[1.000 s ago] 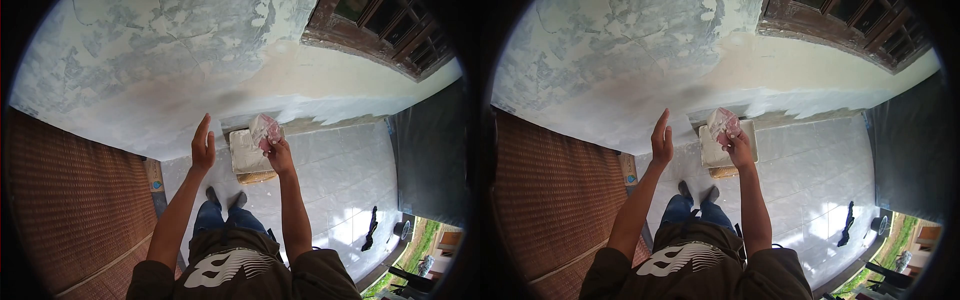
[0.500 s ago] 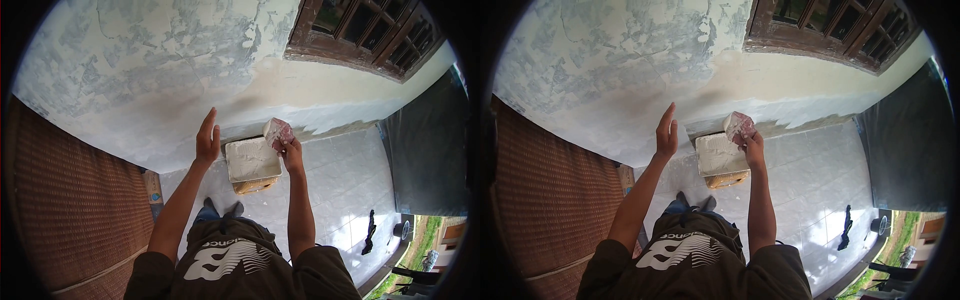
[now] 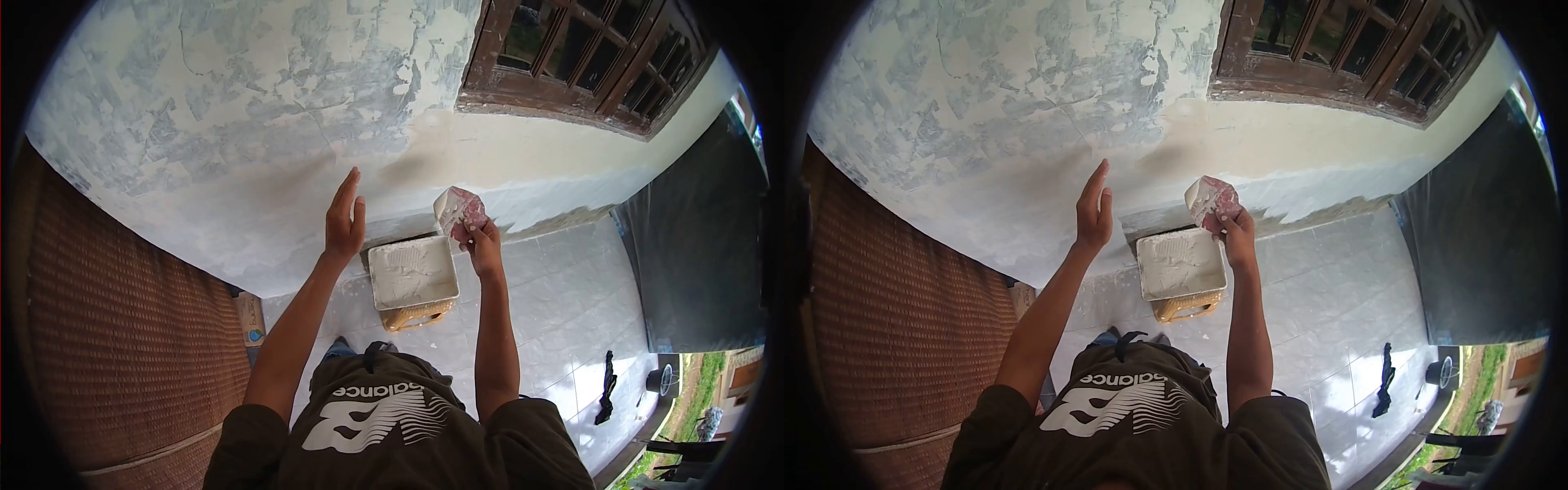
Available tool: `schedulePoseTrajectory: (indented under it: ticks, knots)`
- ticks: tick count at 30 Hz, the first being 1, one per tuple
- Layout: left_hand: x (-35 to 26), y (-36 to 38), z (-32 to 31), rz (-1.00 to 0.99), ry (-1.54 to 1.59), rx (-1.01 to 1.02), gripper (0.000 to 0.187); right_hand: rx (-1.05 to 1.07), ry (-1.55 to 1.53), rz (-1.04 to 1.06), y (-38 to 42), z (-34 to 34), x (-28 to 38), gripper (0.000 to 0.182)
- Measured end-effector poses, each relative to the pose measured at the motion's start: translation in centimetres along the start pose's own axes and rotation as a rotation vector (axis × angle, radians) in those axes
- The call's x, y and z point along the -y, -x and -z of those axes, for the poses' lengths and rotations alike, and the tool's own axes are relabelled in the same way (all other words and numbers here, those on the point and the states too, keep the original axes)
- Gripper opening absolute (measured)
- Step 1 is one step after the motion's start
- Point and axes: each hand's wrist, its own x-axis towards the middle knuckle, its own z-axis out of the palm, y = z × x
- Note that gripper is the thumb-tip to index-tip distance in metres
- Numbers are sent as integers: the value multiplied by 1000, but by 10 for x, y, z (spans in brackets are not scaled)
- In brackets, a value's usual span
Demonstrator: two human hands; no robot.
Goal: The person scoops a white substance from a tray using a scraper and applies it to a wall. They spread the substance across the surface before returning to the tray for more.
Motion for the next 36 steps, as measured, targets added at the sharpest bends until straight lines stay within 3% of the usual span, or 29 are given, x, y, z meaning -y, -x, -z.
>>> schedulePoseTrajectory:
  ticks: [9, 15, 17, 26, 36]
  knots:
    - [-6, -10, -5, -12, 4, 3, 44, 4, 160, 158, -4, -1, 13, 19]
    - [-12, -18, -5, -30, 14, -13, 44, 5, -18, 128, 2, -20, 35, 18]
    - [-15, -24, -3, -39, 11, -22, 44, 65, -261, 89, -1, -28, 39, 19]
    - [-34, -77, 28, -168, -1, -123, 44, 191, -574, 39, -19, -91, 86, 24]
    - [-70, -164, 103, -392, -116, -248, 46, 461, -569, 207, -44, -187, 163, 26]
